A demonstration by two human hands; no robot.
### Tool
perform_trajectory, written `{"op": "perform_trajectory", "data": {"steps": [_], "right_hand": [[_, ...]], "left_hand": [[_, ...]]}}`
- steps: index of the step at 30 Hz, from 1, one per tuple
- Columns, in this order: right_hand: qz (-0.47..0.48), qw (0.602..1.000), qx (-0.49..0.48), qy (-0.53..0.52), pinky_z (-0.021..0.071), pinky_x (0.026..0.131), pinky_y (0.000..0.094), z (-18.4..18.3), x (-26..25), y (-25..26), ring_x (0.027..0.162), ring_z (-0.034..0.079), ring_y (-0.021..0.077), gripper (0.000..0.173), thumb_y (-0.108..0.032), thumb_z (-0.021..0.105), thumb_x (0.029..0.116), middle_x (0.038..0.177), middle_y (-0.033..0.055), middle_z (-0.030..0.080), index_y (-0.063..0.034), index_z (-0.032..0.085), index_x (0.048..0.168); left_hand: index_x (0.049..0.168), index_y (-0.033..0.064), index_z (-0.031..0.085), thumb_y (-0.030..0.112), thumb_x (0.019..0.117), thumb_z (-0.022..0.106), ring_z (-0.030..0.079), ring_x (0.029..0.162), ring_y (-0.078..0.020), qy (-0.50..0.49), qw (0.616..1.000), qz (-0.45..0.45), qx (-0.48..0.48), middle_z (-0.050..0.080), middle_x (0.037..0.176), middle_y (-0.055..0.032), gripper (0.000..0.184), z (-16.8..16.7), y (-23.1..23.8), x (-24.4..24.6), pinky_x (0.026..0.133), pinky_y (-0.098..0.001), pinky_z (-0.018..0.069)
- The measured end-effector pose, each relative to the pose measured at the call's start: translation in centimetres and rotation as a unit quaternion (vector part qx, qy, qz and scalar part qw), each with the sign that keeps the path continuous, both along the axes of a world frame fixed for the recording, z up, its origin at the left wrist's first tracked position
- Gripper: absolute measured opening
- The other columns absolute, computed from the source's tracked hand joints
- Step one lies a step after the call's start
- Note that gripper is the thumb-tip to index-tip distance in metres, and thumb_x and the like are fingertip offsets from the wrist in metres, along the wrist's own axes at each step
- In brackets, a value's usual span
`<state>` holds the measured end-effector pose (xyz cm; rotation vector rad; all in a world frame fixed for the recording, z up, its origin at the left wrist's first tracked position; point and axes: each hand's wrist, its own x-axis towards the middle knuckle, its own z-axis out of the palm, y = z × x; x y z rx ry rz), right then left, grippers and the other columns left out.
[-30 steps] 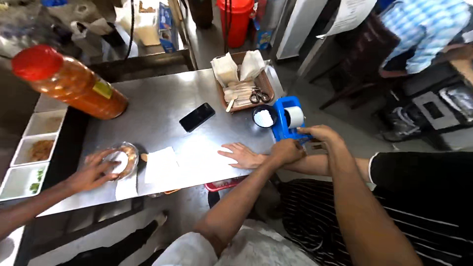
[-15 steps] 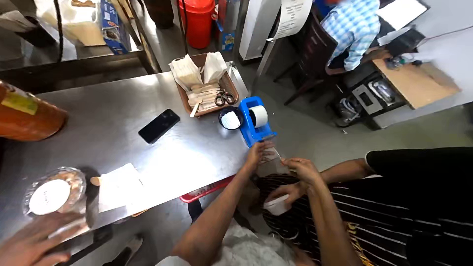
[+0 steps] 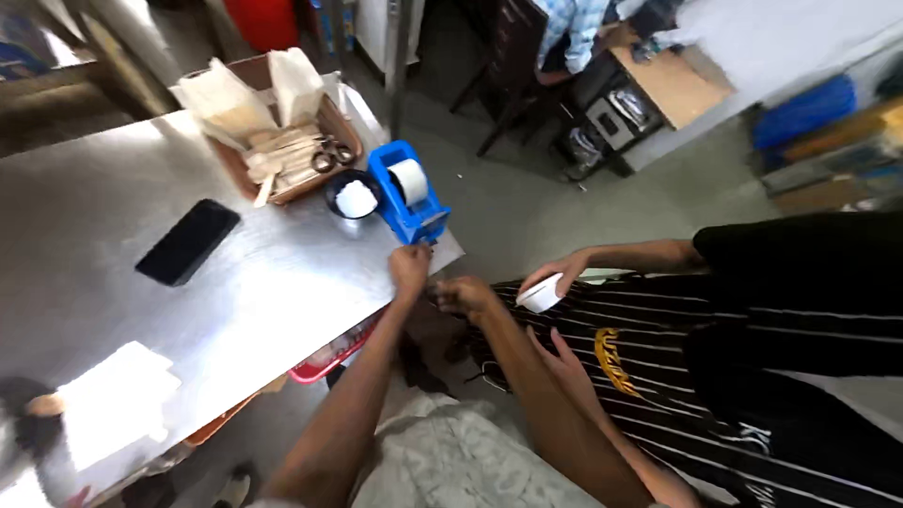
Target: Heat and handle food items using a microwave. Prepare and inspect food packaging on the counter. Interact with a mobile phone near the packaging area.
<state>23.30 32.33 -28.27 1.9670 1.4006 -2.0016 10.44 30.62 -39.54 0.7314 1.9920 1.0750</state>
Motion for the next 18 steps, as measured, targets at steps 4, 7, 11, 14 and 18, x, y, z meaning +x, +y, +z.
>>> {"op": "perform_trajectory", "data": {"steps": [4,7,11,14,18], "right_hand": [[0.02,0.998,-0.004,0.053,0.0601,0.082,0.0373,0.1,4.8,-3.6,0.091,0.07,0.0229,0.028,-0.02,0.057,0.1056,0.109,0.0158,0.071,0.0016,0.065,0.123],[0.011,0.99,0.072,0.118,0.0619,0.069,0.0356,3.6,10.4,-5.5,0.075,0.071,0.0205,0.024,-0.02,0.062,0.1026,0.089,0.0112,0.072,0.0012,0.068,0.111],[-0.018,0.969,0.231,0.082,0.0615,0.065,0.0321,9.6,14.5,-6.7,0.068,0.068,0.0164,0.013,-0.011,0.063,0.1001,0.083,0.0079,0.071,-0.0006,0.071,0.101],[-0.013,0.947,0.313,0.063,0.0605,0.06,0.0337,9.0,18.0,-7.4,0.065,0.067,0.0197,0.018,-0.02,0.066,0.098,0.082,0.0101,0.07,-0.0049,0.075,0.097],[-0.028,0.942,0.332,0.034,0.0537,0.051,0.0274,8.8,21.1,-8.8,0.057,0.06,0.0156,0.02,-0.025,0.066,0.098,0.074,0.0068,0.067,-0.0071,0.075,0.093]], "left_hand": [[0.107,0.0073,0.076,0.03,0.1079,0.053,0.071,0.081,-0.013,-0.01,0.983,-0.011,0.182,0.076,0.097,-0.0039,0.033,1.9,-5.0,1.6,0.078,-0.0378,0.0599],[0.116,0.0076,0.075,0.027,0.1084,0.052,0.068,0.081,-0.0094,-0.107,0.961,-0.069,0.246,0.076,0.105,-0.0025,0.032,6.0,-5.9,4.9,0.074,-0.0303,0.0572],[0.118,0.0066,0.075,0.021,0.1072,0.053,0.066,0.1,-0.0115,-0.149,0.915,-0.138,0.348,0.072,0.112,-0.004,0.029,11.6,-4.0,8.4,0.088,-0.0304,0.0568],[0.115,0.0089,0.077,0.018,0.1051,0.057,0.062,0.095,-0.0108,-0.182,0.896,-0.151,0.376,0.068,0.102,-0.002,0.024,12.4,-2.9,11.2,0.084,-0.0271,0.0532],[0.112,0.0094,0.078,0.019,0.1023,0.063,0.059,0.085,-0.0101,-0.224,0.894,-0.167,0.352,0.062,0.095,-0.002,0.02,12.5,-3.5,13.7,0.076,-0.0254,0.0525]]}}
